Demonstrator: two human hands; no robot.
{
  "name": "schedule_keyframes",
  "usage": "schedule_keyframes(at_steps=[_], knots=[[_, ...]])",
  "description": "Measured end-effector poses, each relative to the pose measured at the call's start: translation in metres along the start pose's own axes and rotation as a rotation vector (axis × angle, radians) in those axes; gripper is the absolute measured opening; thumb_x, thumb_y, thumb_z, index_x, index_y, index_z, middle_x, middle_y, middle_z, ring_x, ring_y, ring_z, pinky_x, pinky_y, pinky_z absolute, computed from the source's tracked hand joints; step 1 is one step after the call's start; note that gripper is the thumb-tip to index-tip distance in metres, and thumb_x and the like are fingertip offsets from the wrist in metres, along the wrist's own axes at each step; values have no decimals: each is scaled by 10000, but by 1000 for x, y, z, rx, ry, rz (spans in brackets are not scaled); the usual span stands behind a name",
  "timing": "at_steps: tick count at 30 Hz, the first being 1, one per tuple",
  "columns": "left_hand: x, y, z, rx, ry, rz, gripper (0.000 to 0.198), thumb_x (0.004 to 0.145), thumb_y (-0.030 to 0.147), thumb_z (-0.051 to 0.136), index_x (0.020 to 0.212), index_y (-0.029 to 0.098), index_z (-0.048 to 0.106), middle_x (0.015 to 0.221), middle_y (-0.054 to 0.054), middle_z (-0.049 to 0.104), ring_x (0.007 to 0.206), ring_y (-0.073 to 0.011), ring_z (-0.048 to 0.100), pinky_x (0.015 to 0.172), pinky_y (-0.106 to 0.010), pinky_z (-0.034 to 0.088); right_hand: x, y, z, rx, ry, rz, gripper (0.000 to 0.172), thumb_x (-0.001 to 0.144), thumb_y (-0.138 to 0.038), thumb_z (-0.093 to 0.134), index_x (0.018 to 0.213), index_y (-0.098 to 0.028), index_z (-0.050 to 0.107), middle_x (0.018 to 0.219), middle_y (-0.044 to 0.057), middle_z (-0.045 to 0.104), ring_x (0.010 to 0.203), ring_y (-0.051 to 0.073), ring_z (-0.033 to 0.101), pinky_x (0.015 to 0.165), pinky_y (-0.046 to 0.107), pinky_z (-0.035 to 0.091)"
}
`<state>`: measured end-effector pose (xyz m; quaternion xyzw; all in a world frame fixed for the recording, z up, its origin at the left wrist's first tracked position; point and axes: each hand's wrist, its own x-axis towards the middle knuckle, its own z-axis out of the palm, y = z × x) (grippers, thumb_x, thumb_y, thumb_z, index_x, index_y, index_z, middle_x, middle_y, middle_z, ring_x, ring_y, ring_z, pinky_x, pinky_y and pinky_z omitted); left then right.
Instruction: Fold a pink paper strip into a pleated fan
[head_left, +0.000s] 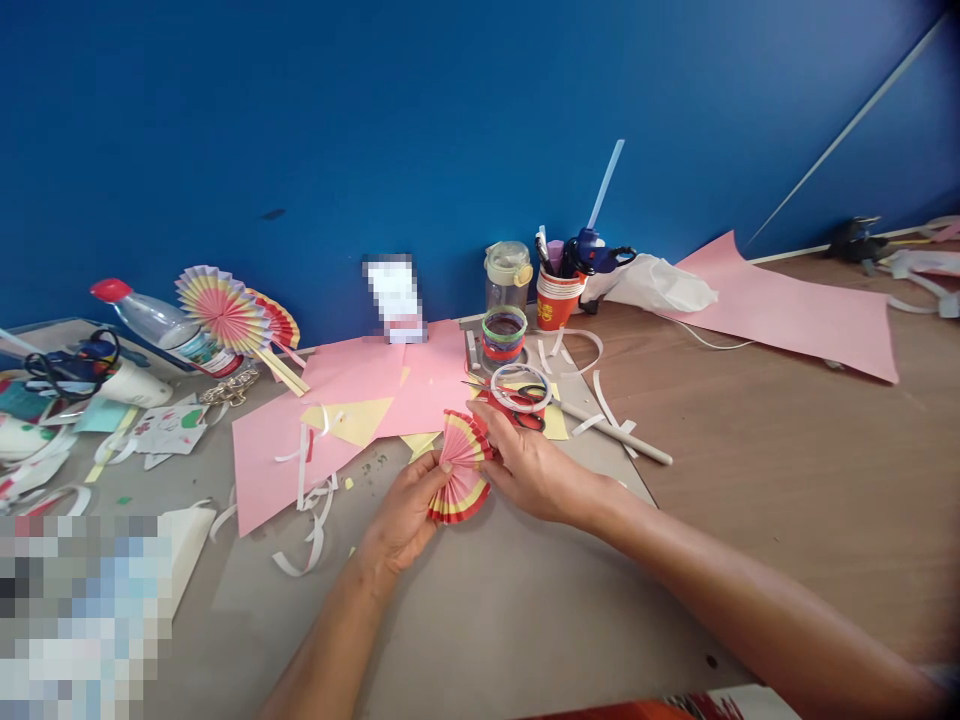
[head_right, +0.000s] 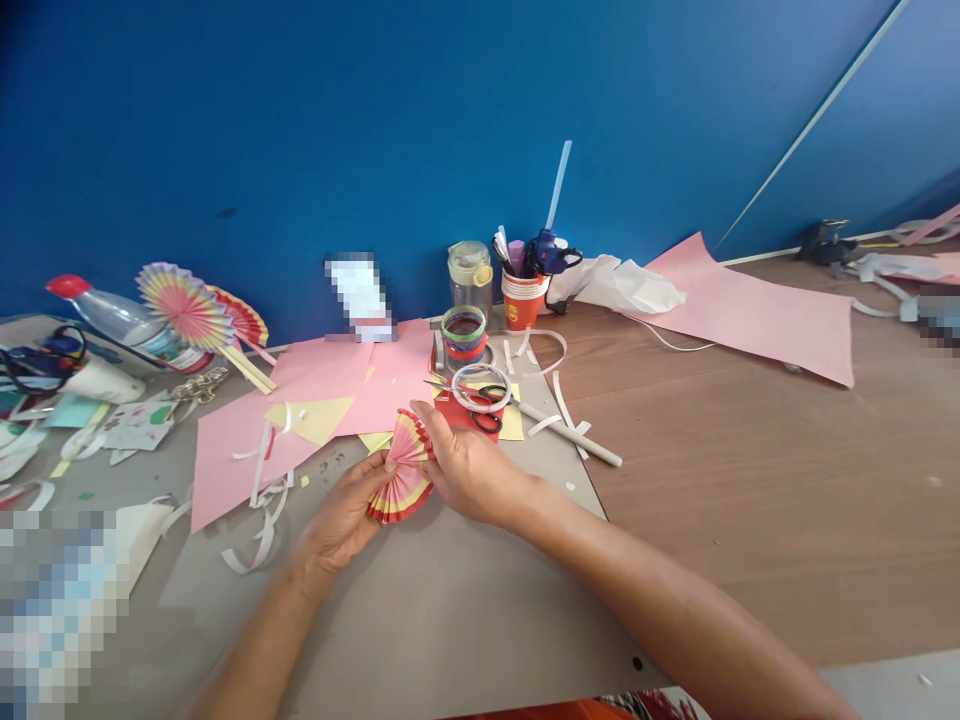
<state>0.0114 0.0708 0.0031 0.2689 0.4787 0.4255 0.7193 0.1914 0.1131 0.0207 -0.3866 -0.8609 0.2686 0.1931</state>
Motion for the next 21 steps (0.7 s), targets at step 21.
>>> schedule_keyframes(at_steps=[21], knots=[[-6,-6,20,-194,-68,-34,272,708,234,746,934,148,623,848,-54,666,811,-184,645,875,-431,499,1,2,10,118,157,71,573,811,-156,440,1363,-102,295,917,117,640,753,207,587,704,327,452]])
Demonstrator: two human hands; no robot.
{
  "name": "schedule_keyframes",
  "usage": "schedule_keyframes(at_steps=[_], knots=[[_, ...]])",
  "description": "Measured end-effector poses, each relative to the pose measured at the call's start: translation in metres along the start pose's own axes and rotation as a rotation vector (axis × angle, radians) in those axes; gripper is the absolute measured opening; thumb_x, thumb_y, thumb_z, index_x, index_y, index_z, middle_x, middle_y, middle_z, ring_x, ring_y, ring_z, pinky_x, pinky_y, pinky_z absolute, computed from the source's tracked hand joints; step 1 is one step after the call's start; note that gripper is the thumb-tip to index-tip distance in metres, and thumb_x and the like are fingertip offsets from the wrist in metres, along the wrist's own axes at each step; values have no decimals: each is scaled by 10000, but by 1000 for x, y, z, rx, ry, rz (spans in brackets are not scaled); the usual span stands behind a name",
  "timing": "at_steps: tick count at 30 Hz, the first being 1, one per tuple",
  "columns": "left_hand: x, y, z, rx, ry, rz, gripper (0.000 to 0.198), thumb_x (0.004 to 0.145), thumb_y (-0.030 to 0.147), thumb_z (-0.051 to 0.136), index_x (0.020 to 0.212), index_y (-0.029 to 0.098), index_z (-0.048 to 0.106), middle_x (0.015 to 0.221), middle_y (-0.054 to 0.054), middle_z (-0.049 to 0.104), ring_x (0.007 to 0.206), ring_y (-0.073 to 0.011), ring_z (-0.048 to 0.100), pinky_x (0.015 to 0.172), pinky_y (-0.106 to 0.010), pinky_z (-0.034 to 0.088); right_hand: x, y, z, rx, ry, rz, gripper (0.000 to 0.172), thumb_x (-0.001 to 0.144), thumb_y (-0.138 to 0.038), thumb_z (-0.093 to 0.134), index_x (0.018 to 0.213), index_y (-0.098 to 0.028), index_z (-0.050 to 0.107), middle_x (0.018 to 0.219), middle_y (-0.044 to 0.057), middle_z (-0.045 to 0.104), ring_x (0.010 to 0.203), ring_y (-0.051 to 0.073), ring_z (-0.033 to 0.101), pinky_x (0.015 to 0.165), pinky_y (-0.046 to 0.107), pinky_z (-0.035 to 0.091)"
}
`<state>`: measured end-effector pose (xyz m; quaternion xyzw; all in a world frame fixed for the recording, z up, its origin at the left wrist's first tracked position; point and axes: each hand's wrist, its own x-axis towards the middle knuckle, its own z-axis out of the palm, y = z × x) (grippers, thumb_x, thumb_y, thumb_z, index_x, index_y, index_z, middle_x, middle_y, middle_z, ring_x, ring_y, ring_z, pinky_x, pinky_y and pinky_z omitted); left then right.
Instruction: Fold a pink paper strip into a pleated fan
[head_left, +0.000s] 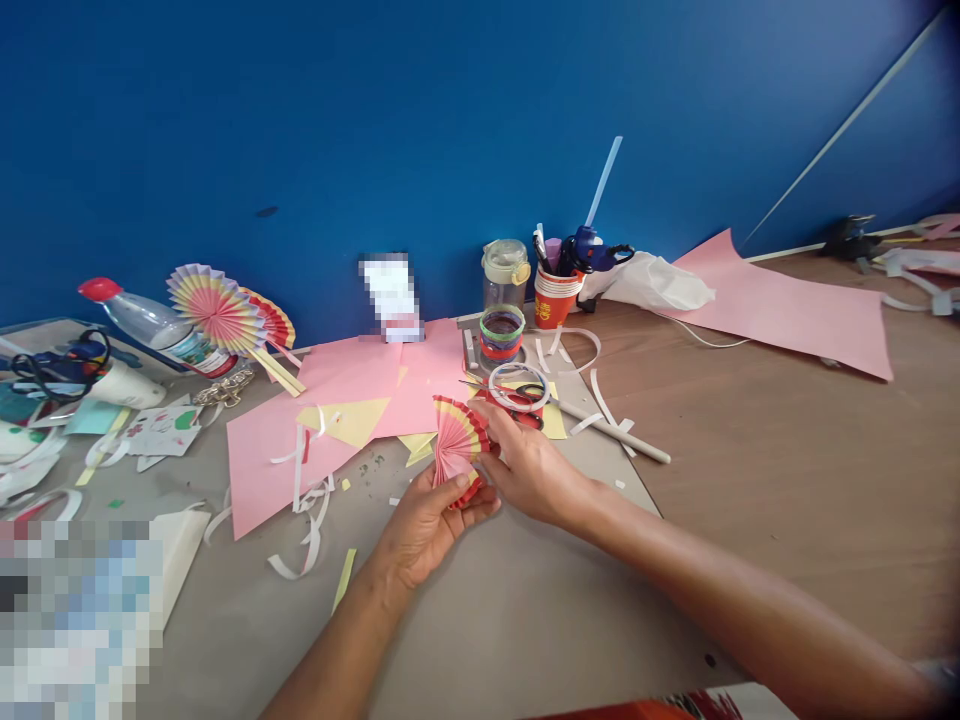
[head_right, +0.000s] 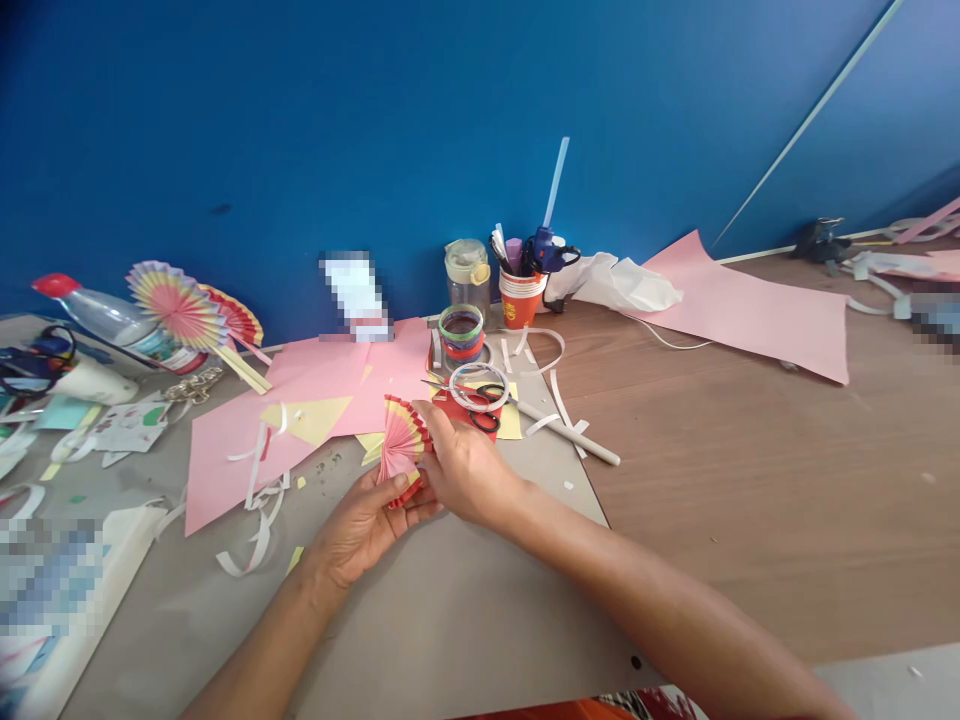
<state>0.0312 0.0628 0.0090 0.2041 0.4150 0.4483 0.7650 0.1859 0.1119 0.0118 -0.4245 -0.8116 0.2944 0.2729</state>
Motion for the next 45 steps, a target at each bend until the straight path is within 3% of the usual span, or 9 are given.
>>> schedule_keyframes(at_steps=[3,6,14,20,37,45], knots=[[-2,2,-1,1,0,-10,203,719,238,730,870,149,629,757,-7,615,623,-101,586,865,-441,507,0,1,-2,6,-24,32,566,828,-169,424,1371,-107,279,849,85,642,685,188,578,653,302,440],[-3,3,-1,-5,-4,-28,210,709,233,733,877,147,640,739,10,573,566,-66,527,848,-426,515,1,1,-5,-9,-27,11,560,833,-167,406,1373,-97,278,871,102,645,707,204,588,655,315,444],[-3,2,-5,-26,-96,-63,159,766,228,683,892,144,635,725,18,540,554,-54,497,853,-418,502,3,2,-6,-24,31,-44,553,816,-140,414,1357,-113,306,1141,172,599,947,253,601,794,373,477],[-4,1,-6,-39,-148,-66,115,789,218,649,867,147,602,731,19,525,557,-56,493,836,-422,503,4,2,-9,-26,51,-74,552,799,-108,411,1344,-113,323,1192,168,579,1038,268,581,860,404,468],[-6,1,-12,-31,-301,-119,81,861,218,541,867,139,528,708,54,462,465,-10,425,830,-429,510,7,11,-12,-160,108,-202,490,819,-71,409,1306,-95,367,1104,168,611,1004,263,579,825,395,476],[-8,2,-17,6,-453,-198,138,832,252,577,812,134,507,705,50,469,436,-9,436,739,-413,555,11,11,-21,-155,64,-237,421,850,-85,416,1271,-91,431,1058,167,628,979,254,582,831,390,467]])
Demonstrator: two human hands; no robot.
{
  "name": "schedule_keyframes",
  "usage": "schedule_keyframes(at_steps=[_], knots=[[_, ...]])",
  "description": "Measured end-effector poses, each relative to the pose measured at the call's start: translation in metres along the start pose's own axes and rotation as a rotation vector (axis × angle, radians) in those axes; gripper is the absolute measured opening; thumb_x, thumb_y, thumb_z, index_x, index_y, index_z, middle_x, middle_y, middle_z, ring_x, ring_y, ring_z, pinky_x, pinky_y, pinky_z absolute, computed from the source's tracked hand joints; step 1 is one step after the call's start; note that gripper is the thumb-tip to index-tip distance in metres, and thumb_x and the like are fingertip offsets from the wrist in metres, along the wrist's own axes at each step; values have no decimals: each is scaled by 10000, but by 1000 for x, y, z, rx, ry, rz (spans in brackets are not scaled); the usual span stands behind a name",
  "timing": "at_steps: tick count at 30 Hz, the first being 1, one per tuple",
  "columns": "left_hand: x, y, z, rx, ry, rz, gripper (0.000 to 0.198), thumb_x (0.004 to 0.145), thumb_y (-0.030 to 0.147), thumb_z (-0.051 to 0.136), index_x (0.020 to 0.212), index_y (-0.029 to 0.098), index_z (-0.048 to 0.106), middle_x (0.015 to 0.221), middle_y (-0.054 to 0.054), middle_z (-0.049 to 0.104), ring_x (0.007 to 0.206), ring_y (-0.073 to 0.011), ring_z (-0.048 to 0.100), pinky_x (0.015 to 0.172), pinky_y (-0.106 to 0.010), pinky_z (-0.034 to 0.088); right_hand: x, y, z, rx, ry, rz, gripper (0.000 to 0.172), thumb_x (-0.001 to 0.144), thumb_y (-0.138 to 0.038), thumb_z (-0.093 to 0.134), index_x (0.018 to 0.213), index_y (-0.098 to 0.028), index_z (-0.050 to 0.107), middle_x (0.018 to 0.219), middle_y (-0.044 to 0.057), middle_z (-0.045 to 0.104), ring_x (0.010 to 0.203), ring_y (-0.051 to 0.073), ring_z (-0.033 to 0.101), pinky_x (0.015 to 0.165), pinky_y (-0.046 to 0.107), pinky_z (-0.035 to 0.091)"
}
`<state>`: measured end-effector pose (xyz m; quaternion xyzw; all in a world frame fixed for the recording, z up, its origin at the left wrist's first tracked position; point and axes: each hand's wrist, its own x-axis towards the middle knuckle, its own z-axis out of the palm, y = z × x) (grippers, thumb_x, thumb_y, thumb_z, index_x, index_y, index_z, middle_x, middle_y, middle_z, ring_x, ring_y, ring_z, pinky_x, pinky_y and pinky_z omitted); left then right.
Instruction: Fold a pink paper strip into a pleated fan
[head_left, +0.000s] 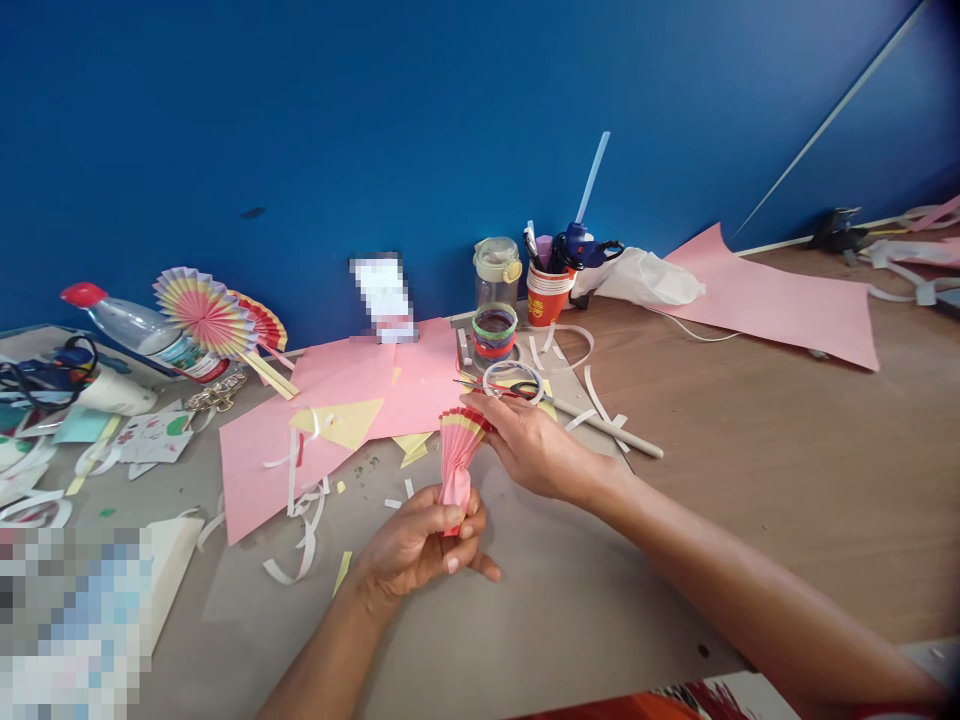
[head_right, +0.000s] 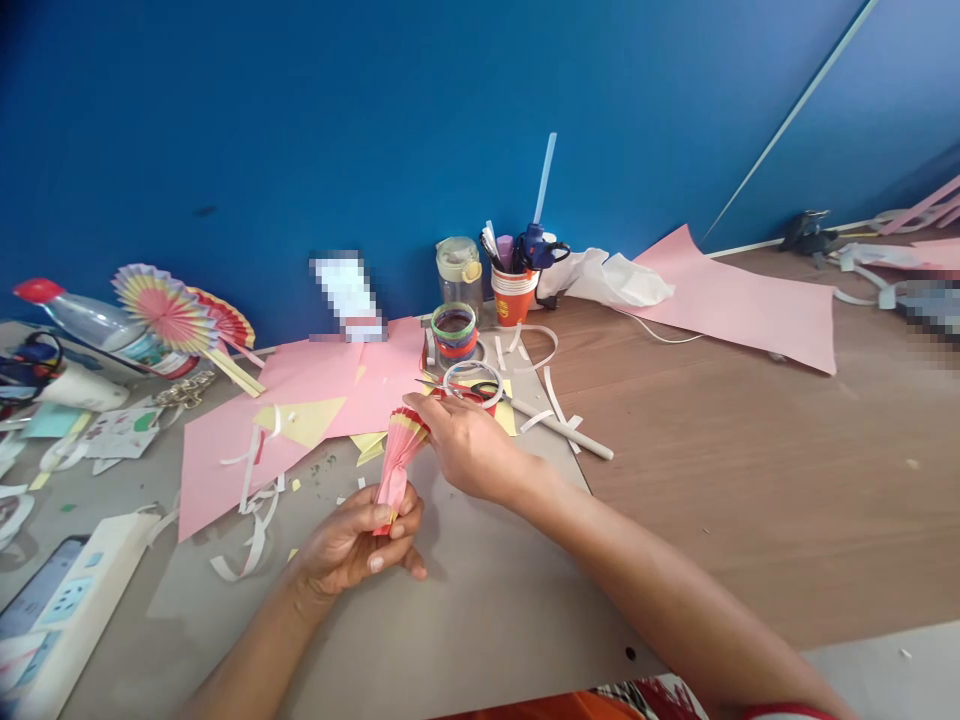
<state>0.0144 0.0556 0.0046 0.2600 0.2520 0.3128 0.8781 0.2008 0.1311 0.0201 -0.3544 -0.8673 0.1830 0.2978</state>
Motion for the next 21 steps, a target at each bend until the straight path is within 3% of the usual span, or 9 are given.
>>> schedule_keyframes(at_steps=[7,15,18,21], knots=[[-2,2,-7,55,-84,-100,156,806,244,599,749,129,510,686,45,467,409,-9,433,688,-391,571,1,-3,-18,280,-59,81,414,836,-85,433,1242,-145,483,1076,114,626,974,203,586,836,351,468],[-2,-2,-16,16,-191,-115,165,783,264,628,777,133,527,676,37,512,395,-29,471,622,-383,575,5,2,-15,851,-109,297,373,805,-155,523,1177,-152,498,774,-12,559,733,116,539,725,290,452],[-2,-3,-14,35,-192,-132,166,780,267,633,783,124,550,681,22,533,418,-56,516,615,-385,569,5,1,-15,934,-123,321,370,805,-166,532,1172,-149,493,759,-18,554,717,111,532,715,286,440],[-2,-2,-7,122,-130,-118,268,772,312,657,945,117,594,864,-69,612,598,-141,629,693,-419,552,5,-1,-16,943,-103,311,335,822,-186,523,1154,-147,511,746,-17,551,722,114,534,727,293,443]])
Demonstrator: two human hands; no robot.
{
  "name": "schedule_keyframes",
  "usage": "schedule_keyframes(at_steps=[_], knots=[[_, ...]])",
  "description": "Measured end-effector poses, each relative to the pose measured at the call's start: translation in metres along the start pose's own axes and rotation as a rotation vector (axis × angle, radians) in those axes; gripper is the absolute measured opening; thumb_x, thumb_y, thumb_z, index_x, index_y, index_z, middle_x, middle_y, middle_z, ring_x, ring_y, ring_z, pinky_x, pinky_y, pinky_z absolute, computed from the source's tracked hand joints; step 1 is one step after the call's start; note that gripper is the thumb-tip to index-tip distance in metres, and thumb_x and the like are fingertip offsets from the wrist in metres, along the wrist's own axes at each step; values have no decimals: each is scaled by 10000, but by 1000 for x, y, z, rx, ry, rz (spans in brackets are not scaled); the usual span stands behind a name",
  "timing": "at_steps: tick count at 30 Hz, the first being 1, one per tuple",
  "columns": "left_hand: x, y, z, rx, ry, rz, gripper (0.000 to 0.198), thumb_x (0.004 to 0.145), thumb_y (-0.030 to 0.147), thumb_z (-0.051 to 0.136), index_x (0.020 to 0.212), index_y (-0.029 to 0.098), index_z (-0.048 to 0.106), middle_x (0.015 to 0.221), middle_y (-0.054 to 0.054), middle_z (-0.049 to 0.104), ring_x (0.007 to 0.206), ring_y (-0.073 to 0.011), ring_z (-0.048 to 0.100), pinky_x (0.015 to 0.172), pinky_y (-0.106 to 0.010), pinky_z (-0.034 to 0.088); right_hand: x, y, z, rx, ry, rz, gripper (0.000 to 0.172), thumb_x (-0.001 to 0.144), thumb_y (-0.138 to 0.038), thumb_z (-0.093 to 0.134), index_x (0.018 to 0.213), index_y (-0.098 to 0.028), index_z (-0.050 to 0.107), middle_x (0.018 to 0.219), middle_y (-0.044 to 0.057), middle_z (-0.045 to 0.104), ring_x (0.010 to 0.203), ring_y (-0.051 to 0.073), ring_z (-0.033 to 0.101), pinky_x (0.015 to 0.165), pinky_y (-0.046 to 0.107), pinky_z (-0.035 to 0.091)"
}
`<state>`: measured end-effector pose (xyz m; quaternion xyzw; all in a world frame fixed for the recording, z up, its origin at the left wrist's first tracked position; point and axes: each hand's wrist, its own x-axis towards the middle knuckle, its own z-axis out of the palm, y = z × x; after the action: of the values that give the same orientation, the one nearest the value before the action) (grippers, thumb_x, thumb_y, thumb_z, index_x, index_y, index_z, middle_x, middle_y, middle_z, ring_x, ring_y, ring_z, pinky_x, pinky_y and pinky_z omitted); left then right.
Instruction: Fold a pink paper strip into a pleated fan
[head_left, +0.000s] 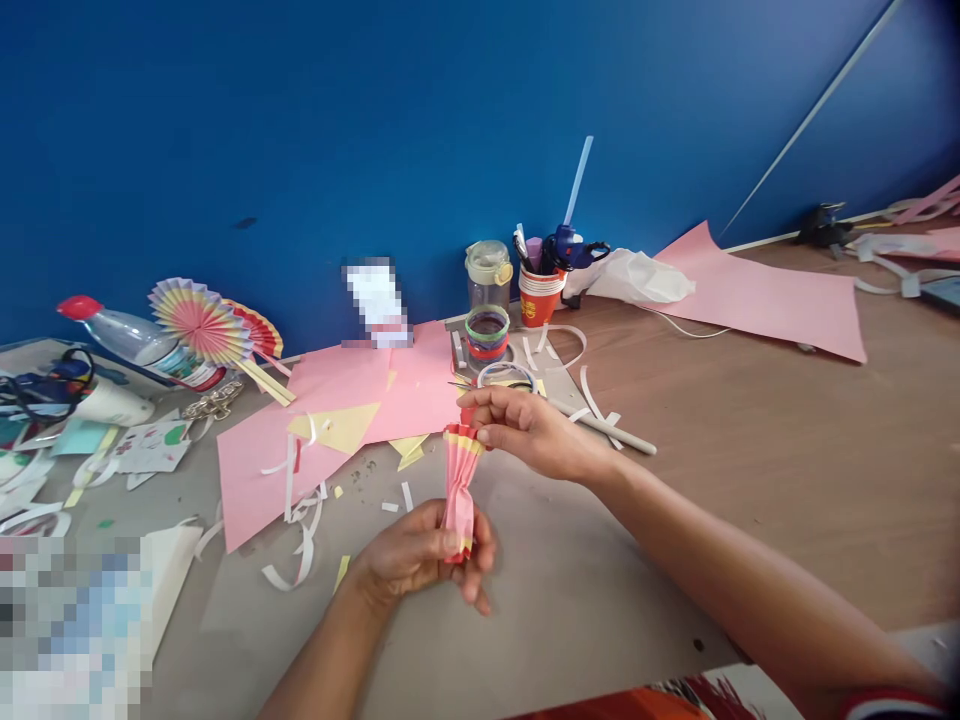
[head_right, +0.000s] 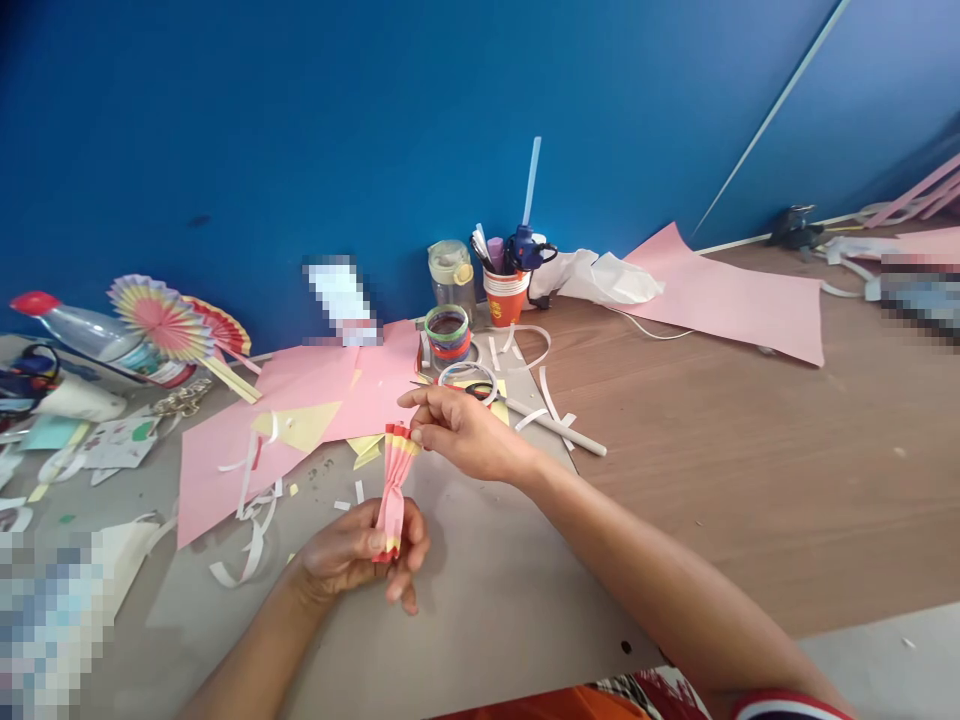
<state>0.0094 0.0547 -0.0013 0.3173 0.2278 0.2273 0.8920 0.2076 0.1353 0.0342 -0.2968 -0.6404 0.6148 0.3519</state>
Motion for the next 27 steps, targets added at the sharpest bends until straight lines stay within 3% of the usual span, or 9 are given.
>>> schedule_keyframes(at_steps=[4,8,11,15,18,21,24,27], knots=[[0,5,6,121,150,119,612,745,422,692,1270,189,481,1216,-162,561,1028,-294,605,931,-490,431,-1,-1,0,-63,56,-48,285,836,-194,515,1116,-161,554,719,-20,542,749,122,546,745,294,449],[4,11,4,305,378,317,600,765,530,631,1250,191,526,1250,-150,566,1168,-291,506,947,-390,416,-3,-2,3,-211,181,-79,285,830,-171,501,1108,-168,560,732,-14,553,742,126,551,736,285,447],[9,14,5,405,578,396,536,755,504,653,1189,198,574,1206,-119,605,1065,-247,561,878,-329,446,-5,-4,8,-387,247,-134,308,817,-128,478,1114,-168,550,755,-3,575,709,124,542,698,267,438],[15,14,14,500,730,325,471,713,451,706,1080,169,620,1051,-105,663,970,-237,590,832,-329,465,-7,-7,17,-612,276,-200,324,810,-104,456,1122,-150,528,740,13,584,682,141,528,658,272,423],[18,12,20,566,757,306,381,733,439,686,998,170,634,963,-78,665,935,-219,585,804,-305,466,-8,-6,23,-749,301,-297,305,812,-114,454,1106,-153,528,772,45,599,713,169,530,680,302,422],[18,10,21,586,761,269,315,767,438,646,927,168,619,812,-37,624,741,-158,554,629,-244,452,-9,-5,25,-792,280,-349,293,815,-133,476,1101,-149,534,763,54,595,718,184,529,678,315,424],[17,9,22,574,744,229,313,790,437,618,948,167,594,720,-2,556,606,-111,466,523,-213,404,-9,-4,24,-726,267,-301,295,816,-135,487,1106,-136,539,735,45,590,707,179,532,659,300,427],[16,11,27,570,726,221,358,805,453,593,1023,169,574,789,-19,572,575,-96,434,514,-218,398,-9,-6,23,-668,264,-246,300,820,-128,479,1114,-145,538,717,32,591,701,169,532,663,289,423]])
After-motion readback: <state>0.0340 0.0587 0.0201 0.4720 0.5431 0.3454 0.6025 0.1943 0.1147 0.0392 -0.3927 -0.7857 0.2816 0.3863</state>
